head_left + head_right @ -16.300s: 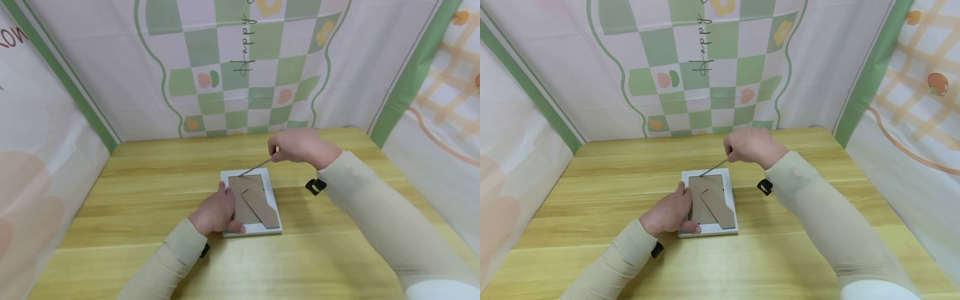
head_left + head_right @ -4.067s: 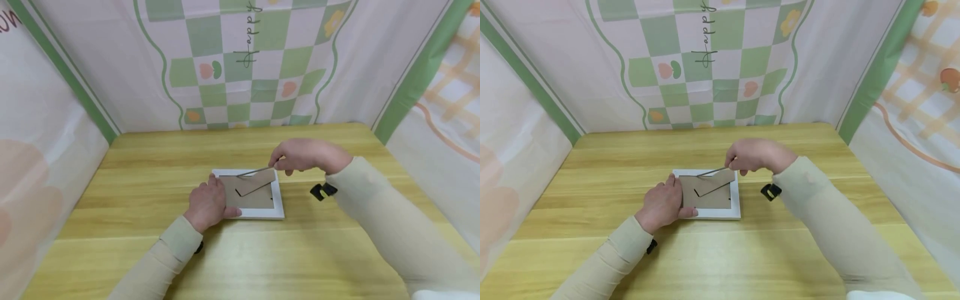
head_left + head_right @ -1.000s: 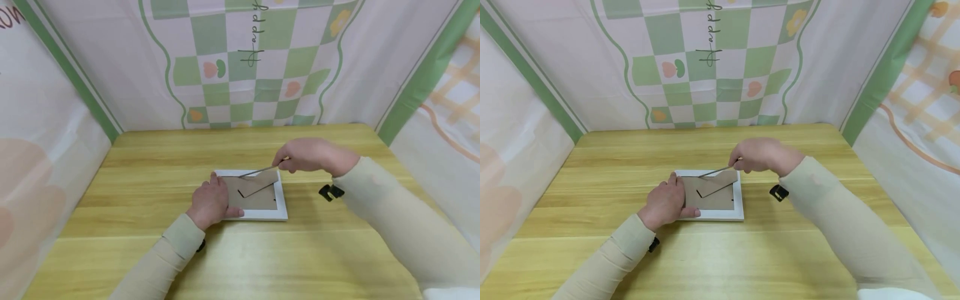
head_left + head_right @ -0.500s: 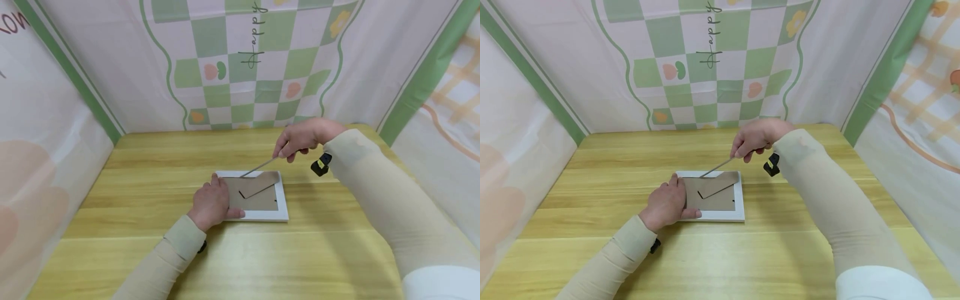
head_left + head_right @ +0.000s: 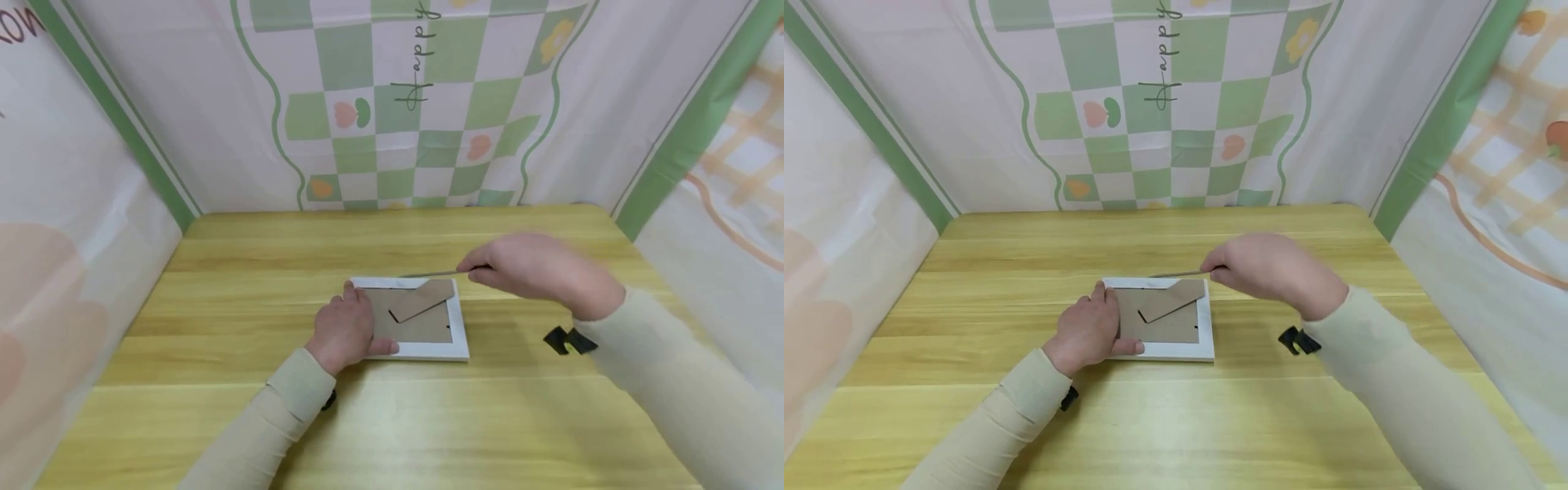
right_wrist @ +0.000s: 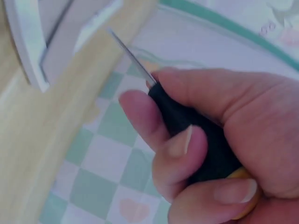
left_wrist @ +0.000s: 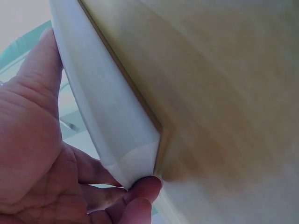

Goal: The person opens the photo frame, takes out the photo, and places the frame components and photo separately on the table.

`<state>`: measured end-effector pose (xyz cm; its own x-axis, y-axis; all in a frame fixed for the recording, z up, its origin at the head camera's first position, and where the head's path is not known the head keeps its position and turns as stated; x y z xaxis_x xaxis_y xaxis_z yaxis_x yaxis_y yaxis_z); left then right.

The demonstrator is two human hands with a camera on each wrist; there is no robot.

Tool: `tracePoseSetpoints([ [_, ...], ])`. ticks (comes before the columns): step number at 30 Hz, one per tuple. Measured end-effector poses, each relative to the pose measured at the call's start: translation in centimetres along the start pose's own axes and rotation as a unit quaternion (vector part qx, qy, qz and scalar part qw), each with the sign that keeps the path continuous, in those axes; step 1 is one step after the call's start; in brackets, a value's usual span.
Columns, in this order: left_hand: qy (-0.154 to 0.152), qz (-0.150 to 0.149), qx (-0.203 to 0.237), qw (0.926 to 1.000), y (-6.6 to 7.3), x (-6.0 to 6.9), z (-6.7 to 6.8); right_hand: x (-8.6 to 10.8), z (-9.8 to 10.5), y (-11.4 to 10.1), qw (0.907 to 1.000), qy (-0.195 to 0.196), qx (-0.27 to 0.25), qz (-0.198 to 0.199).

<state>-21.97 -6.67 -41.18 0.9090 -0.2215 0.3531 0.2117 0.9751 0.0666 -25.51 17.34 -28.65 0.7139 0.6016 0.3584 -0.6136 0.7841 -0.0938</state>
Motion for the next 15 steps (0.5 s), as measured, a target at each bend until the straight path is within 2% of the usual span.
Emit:
tracePoseSetpoints([
  [6, 0.005, -0.003, -0.004, 1.0000, -0.1, 0.1, 0.0, 1.0, -2.5, -2.3, 0.9954, 0.068, 0.067, -0.015],
  [11, 0.002, -0.002, -0.005, 1.0000, 0.0, 0.1, 0.1, 0.9, -3.7, -2.9, 0.9937, 0.079, 0.064, -0.049],
  [15, -0.005, 0.002, -0.005, 1.0000, 0.0, 0.0, 0.0, 0.8, -4.1, -3.0, 0.9933, 0.085, 0.059, -0.053],
])
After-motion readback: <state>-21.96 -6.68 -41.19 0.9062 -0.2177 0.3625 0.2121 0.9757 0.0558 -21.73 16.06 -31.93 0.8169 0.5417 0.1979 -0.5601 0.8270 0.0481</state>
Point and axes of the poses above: each hand's wrist, its own x-axis away from the middle knuckle, its own z-axis out of the back of the hand, y = z × x, the point moved 4 cm from there along -x, towards the middle knuckle, and after that the axes turned 13 degrees about -y, right-handed, at the moved point
